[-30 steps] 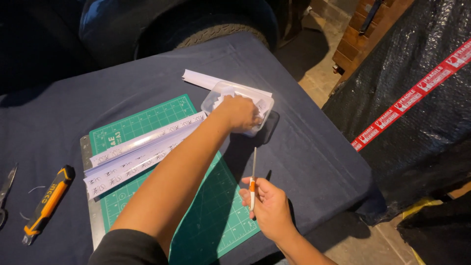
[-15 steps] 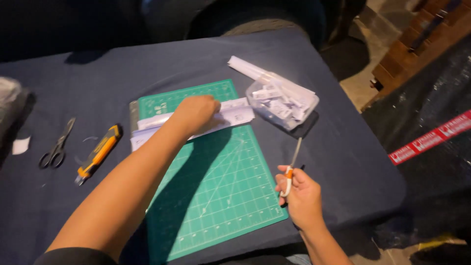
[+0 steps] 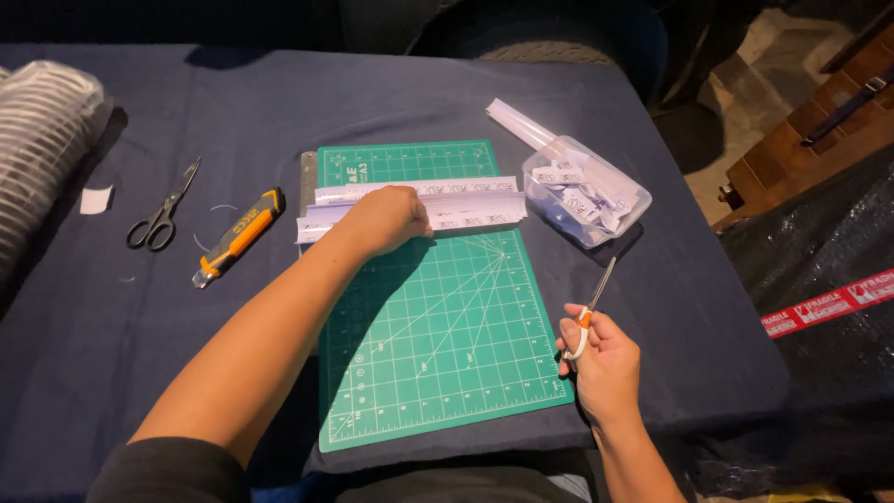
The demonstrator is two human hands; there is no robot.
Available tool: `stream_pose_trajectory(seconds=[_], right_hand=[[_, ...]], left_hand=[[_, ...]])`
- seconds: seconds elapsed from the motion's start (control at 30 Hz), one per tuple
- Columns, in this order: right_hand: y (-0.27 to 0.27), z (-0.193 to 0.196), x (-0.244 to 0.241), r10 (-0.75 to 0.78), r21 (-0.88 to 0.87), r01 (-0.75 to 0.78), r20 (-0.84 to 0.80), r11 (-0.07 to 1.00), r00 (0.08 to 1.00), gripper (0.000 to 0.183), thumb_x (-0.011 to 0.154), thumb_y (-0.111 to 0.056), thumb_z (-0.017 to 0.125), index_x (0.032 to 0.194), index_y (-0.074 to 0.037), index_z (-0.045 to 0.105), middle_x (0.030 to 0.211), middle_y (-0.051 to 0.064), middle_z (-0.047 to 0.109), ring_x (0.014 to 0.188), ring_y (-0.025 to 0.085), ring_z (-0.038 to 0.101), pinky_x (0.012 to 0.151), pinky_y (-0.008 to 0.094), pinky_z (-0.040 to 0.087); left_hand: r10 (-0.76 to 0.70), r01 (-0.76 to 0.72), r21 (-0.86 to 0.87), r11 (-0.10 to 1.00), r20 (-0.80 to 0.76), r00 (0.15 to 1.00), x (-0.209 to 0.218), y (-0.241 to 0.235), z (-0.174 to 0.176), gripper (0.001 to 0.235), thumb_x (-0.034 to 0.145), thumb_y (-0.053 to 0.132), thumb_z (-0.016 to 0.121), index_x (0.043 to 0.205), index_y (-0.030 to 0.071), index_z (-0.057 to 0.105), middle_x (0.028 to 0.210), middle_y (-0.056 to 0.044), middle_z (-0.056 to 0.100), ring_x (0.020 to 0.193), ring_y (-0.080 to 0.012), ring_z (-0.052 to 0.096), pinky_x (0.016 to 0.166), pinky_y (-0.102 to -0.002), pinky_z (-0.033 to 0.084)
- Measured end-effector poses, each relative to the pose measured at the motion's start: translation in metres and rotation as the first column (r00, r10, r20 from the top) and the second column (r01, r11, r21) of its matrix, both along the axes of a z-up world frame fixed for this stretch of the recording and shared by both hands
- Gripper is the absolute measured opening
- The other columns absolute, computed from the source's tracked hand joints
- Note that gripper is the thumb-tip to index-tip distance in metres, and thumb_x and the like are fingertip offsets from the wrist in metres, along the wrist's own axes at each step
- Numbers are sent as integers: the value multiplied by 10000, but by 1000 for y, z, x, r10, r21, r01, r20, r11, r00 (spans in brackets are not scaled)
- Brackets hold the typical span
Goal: Cutting individual labels from a printed paper strip using scissors on a cutting mat.
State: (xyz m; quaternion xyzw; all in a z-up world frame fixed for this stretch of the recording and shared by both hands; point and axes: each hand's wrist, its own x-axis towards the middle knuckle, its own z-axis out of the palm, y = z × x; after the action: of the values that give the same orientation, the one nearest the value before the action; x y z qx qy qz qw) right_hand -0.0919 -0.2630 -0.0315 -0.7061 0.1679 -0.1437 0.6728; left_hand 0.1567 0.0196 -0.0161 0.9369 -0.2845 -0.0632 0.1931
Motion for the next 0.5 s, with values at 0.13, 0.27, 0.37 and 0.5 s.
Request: stream_pose_trajectory(seconds=[0.13, 0.27, 0.37, 0.5], right_hand=[[1, -1, 1, 9, -17, -10, -3, 1000, 1000, 291, 964, -148, 696, 1197, 24, 720, 709, 109, 624, 470, 146, 519, 447, 257, 458], [2, -1, 1, 9, -13, -9, 7, 1000, 1000, 286, 958, -140, 706, 1194, 21, 716, 706, 113, 622, 480, 144, 520, 434, 253, 459], [2, -2, 0, 11, -29, -10, 7, 1000, 1000, 283, 960, -145, 708, 1197, 11, 719, 704, 111, 625, 477, 141, 523, 433, 249, 464], [4, 1, 0, 10, -32, -10, -4, 999, 1000, 281, 961, -139, 706, 1199, 10, 719, 712, 115, 627, 480, 148, 525, 443, 255, 469]], left_hand=[[-24, 24, -18, 1000, 33, 999, 4, 5, -11, 215, 969, 319, 699, 1003, 175, 855, 995, -49, 733, 913, -305, 682, 751, -445, 515], [-8, 9, -93, 996, 12, 1000, 2, 10, -11, 219, 988, 275, 680, 993, 134, 848, 1037, -51, 773, 967, -294, 695, 810, -438, 527], [0, -1, -110, 994, -12, 1000, 4, 11, -15, 219, 989, 285, 686, 1022, 140, 847, 1057, -50, 764, 980, -289, 692, 833, -427, 526], [-5, 4, -61, 998, -17, 1000, 3, 10, -13, 218, 976, 327, 730, 1002, 149, 853, 1044, -30, 761, 963, -278, 700, 788, -423, 533]])
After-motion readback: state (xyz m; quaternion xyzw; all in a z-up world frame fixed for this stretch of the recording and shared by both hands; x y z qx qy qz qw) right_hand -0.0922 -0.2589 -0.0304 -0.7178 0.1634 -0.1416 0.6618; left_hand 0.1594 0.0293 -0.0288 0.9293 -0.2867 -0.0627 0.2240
